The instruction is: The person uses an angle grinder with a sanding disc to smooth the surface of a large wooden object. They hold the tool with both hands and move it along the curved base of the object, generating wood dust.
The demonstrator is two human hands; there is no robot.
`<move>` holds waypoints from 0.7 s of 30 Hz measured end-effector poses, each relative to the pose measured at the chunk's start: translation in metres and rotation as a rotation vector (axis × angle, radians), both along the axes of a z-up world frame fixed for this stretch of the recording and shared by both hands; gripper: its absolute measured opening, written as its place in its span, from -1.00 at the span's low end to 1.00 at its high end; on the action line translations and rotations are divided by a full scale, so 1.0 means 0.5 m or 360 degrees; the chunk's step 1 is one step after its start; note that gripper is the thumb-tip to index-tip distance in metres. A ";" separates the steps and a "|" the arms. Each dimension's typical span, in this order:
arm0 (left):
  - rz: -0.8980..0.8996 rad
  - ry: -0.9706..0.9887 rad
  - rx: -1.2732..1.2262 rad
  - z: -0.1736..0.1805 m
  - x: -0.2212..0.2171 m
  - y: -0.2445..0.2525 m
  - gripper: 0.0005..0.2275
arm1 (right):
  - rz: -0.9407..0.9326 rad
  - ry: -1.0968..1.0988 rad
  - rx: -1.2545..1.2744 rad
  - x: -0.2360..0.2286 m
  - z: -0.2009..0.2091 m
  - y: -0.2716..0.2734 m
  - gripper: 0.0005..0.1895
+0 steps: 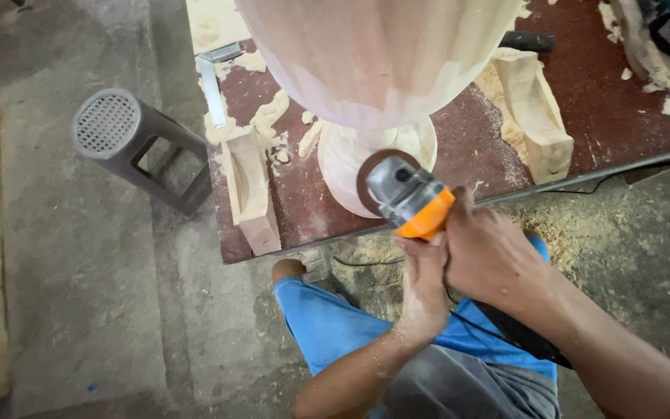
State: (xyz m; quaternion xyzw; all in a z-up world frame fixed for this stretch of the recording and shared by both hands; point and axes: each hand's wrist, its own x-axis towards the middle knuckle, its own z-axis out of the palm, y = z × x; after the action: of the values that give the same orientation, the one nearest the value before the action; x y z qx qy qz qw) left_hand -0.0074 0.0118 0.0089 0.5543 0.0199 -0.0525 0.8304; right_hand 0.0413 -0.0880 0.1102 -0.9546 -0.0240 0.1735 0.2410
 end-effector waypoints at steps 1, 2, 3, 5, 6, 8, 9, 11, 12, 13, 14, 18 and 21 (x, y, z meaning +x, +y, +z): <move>-0.0017 0.0028 0.0046 -0.004 0.000 -0.008 -0.60 | 0.0012 -0.0100 0.0039 0.000 -0.005 -0.011 -0.35; -0.0034 0.0055 0.0091 -0.009 0.002 -0.015 -0.62 | 0.0022 -0.0203 0.0078 0.000 -0.009 -0.022 -0.40; -0.0051 0.0082 0.0136 -0.014 0.004 -0.023 -0.64 | 0.0030 -0.0305 0.0118 0.002 -0.014 -0.029 -0.46; -0.0061 0.0033 -0.0016 -0.024 0.012 -0.042 -0.66 | -0.0056 -0.0217 0.0084 0.006 -0.021 -0.044 -0.44; -0.0063 0.0009 -0.0094 -0.029 0.015 -0.053 -0.67 | -0.0097 -0.0172 0.0065 0.008 -0.023 -0.051 -0.42; -0.0060 -0.0084 -0.0149 -0.037 0.023 -0.073 -0.72 | -0.0154 -0.0156 0.0072 0.011 -0.025 -0.064 -0.39; -0.0060 -0.0132 -0.0174 -0.040 0.027 -0.082 -0.75 | -0.0183 -0.0149 0.0077 0.012 -0.027 -0.069 -0.38; -0.0058 -0.0070 -0.0294 -0.037 0.038 -0.102 -0.75 | -0.0319 -0.0136 0.0257 0.009 -0.031 -0.081 -0.31; -0.0061 -0.0040 -0.0355 -0.032 0.044 -0.108 -0.74 | -0.0391 -0.0130 0.0347 0.007 -0.035 -0.087 -0.28; -0.0095 -0.0136 -0.0144 -0.025 0.050 -0.105 -0.74 | -0.0428 -0.0171 0.0342 0.009 -0.043 -0.090 -0.28; -0.0133 -0.0228 0.0064 -0.017 0.053 -0.100 -0.73 | -0.0470 -0.0211 0.0331 0.011 -0.054 -0.095 -0.27; -0.0149 -0.0203 0.0556 0.013 0.072 -0.090 -0.64 | -0.0620 -0.0508 0.0546 0.005 -0.115 -0.113 -0.29; -0.0236 -0.0433 0.0640 -0.009 0.042 -0.060 -0.65 | -0.0677 -0.0630 0.0485 -0.038 -0.168 -0.104 -0.33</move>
State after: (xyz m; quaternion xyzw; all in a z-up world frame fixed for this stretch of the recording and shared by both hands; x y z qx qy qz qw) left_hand 0.0137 -0.0182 0.0045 0.7103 -0.1226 -0.0333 0.6923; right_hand 0.0225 -0.1402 0.0263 -0.9064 0.1038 -0.0752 0.4026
